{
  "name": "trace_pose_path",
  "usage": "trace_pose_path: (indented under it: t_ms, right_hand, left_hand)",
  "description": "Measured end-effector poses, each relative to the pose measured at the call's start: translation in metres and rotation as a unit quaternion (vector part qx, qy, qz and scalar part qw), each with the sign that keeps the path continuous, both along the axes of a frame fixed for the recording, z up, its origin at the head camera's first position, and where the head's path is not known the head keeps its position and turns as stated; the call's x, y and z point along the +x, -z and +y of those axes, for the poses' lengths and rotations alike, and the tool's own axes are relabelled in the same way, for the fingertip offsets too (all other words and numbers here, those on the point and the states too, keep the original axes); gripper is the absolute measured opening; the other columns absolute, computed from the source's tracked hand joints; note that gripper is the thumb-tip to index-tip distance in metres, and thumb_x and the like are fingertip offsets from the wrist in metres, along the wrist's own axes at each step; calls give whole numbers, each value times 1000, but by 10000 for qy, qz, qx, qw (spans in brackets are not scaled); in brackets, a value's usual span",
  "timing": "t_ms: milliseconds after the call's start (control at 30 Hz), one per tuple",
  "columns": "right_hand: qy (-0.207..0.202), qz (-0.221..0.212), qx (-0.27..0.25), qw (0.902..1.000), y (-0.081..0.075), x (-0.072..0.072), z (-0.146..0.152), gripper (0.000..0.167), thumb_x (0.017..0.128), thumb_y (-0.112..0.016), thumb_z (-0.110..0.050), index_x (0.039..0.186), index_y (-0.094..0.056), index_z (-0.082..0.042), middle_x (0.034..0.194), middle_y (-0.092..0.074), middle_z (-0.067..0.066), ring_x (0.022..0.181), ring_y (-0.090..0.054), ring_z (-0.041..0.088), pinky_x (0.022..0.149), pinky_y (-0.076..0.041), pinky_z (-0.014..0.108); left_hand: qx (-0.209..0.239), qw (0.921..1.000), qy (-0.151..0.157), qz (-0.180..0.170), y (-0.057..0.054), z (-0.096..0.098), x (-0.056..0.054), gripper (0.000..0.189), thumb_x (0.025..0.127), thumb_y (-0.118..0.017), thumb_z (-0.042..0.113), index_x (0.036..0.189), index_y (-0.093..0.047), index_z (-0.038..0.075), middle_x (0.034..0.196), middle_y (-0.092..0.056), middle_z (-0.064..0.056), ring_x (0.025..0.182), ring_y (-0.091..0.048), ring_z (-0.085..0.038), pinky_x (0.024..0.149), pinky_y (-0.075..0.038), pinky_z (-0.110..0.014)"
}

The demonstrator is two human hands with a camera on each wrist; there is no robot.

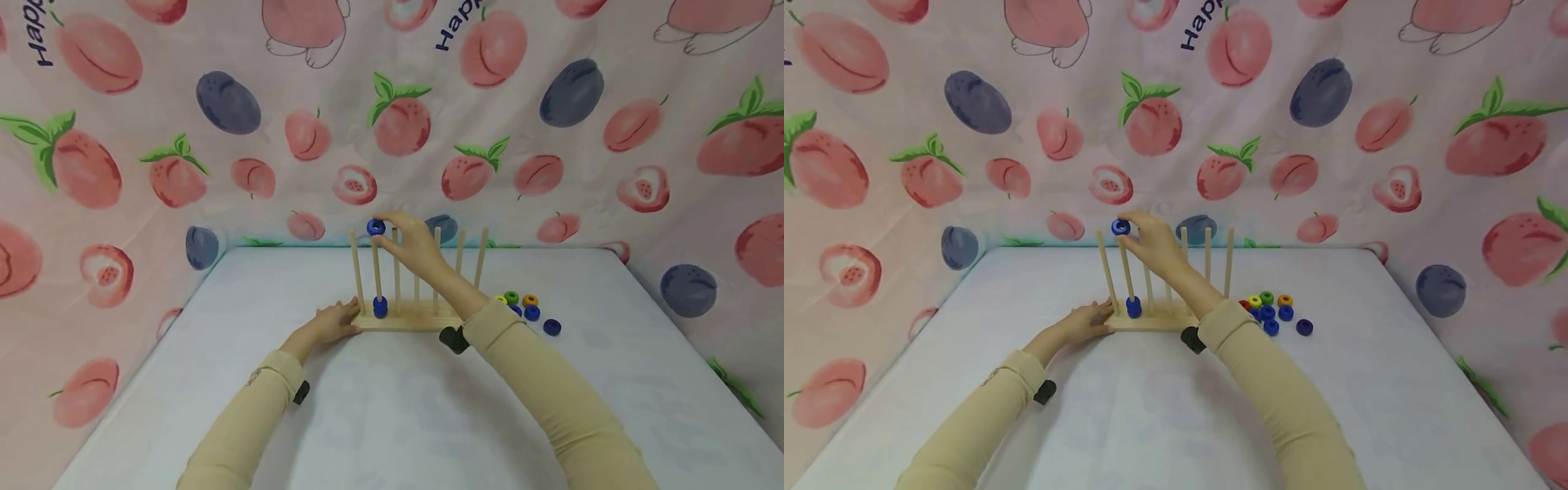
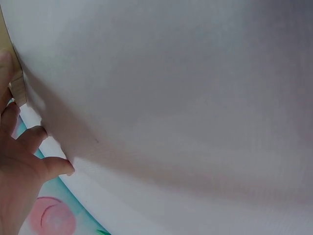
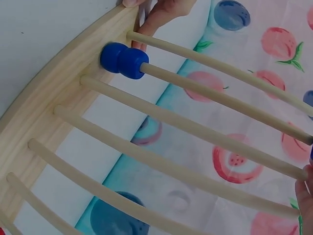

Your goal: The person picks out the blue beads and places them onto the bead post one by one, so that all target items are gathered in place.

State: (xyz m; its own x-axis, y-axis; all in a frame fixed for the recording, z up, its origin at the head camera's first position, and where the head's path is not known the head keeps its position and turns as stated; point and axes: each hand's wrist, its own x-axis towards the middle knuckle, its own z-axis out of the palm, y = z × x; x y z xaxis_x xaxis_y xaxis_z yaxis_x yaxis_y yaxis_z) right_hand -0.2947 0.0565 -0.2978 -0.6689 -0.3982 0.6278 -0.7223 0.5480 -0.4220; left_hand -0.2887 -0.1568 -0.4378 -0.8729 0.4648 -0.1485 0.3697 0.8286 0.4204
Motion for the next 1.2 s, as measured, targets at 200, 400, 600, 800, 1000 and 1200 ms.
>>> trace_pose_path:
  t_ms: [200,400,600,800,1000,1200]
  right_hand:
    - [8,-102,59,9999,-2,-5,-4,38,87,-67,-12,122,-59,2,121,-63,17,115,-58,27,98,-48,37]
    - [7,-170,295,9994,-2,-6,-7,38,89,-66,-14,122,-60,3,121,-64,17,115,-58,28,100,-46,38]
    - [57,-146,302,9994,0,-7,-8,38,89,-65,-15,122,-60,4,120,-64,17,113,-60,28,98,-48,37]
    - [82,-232,367,9990,2,-6,-8,40,89,-65,-16,123,-59,3,122,-63,18,116,-58,29,100,-47,38]
    - [135,-188,474,9986,5,-7,-7,42,87,-68,-16,124,-59,2,124,-63,17,119,-57,29,103,-45,39]
    - [156,-185,411,9989,7,-7,-6,42,87,-68,-16,125,-59,0,125,-62,16,121,-55,28,104,-44,39]
  left_hand:
    - [34,10000,19,79,1,0,-1,57,93,-58,28,140,-41,1,152,-26,-17,134,-27,-53,97,-17,-79]
    - [52,10000,13,-24,1,0,1,57,93,-58,27,141,-39,2,153,-24,-16,134,-25,-53,98,-15,-79]
    - [53,10000,26,-7,3,0,1,57,94,-57,27,141,-39,2,153,-25,-16,134,-25,-52,98,-14,-79]
    - [90,10000,-29,14,6,-2,2,59,94,-56,36,142,-39,6,154,-23,-8,135,-26,-51,99,-14,-79]
    - [-37,10000,11,-14,1,0,2,57,94,-58,29,141,-40,3,153,-25,-16,134,-27,-51,98,-16,-79]
    - [-91,9999,27,49,1,-1,0,58,94,-58,30,141,-40,3,153,-25,-16,134,-28,-51,97,-19,-79]
